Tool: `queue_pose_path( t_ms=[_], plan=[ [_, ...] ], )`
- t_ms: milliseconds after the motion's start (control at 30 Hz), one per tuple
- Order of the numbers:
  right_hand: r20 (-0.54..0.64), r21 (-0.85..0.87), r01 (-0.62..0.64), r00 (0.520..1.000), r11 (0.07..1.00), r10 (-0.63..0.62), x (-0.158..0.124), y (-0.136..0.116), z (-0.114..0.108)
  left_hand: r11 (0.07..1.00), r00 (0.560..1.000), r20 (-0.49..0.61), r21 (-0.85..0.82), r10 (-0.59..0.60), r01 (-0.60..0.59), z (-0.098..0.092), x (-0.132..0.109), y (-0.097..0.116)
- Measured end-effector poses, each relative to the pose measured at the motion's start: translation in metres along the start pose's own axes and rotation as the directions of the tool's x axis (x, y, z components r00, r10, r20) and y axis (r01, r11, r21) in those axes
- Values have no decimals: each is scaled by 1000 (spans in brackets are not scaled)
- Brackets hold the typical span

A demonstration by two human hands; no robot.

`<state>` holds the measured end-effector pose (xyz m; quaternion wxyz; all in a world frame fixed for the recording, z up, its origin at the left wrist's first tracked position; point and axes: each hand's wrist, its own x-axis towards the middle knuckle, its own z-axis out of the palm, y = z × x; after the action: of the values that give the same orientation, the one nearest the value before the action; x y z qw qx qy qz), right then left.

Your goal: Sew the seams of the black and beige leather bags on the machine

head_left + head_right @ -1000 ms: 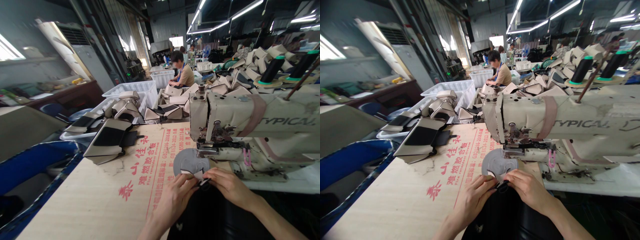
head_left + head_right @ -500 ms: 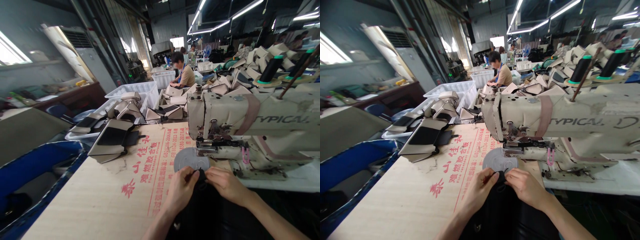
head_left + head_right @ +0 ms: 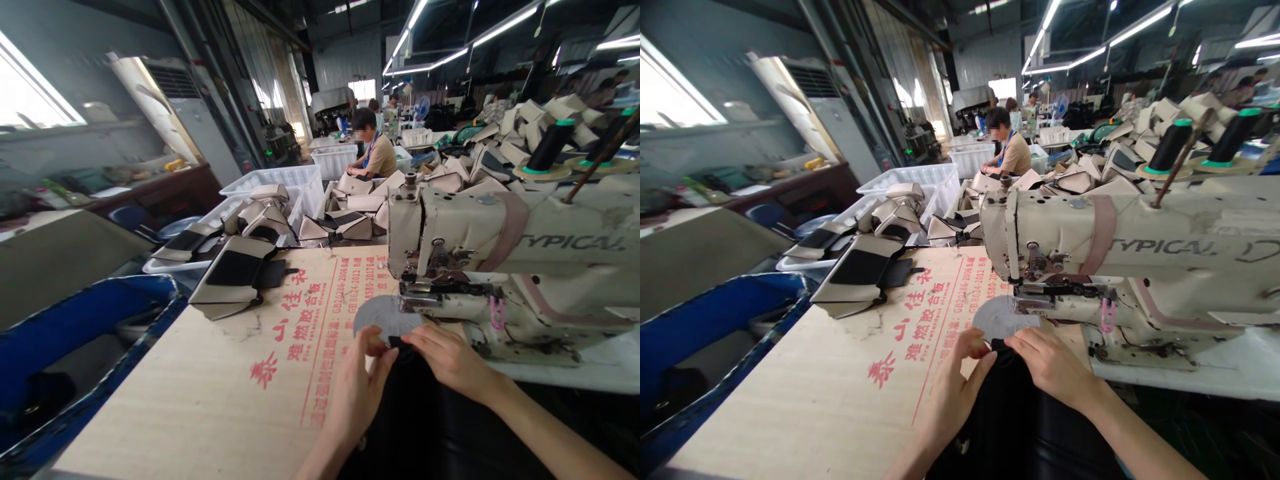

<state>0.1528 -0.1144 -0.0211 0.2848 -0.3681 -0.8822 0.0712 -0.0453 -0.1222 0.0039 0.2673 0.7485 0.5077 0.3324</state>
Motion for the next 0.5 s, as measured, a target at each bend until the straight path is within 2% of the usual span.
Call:
queue_pose_path(
  t_ms=[100, 167, 300, 400, 500],
  plan=[
    [-46, 34, -39, 998, 999, 40, 0, -1, 3, 959, 971, 62, 152, 231, -238, -6, -8, -6],
    [-43, 51, -55, 997, 997, 57, 1, -3, 4, 909, 944, 123, 257, 306, -328, -7, -6, -11],
    [-26, 71, -91, 995, 993, 93, 4, -6, 4, 857, 922, 229, 350, 313, -378, -9, 4, -18],
    [-11, 80, -107, 994, 991, 108, 7, -6, 3, 879, 921, 251, 303, 300, -369, -12, 10, -17],
    [68, 98, -130, 990, 987, 123, 12, -5, 3, 919, 932, 243, 224, 269, -324, -14, 14, -17]
  ],
)
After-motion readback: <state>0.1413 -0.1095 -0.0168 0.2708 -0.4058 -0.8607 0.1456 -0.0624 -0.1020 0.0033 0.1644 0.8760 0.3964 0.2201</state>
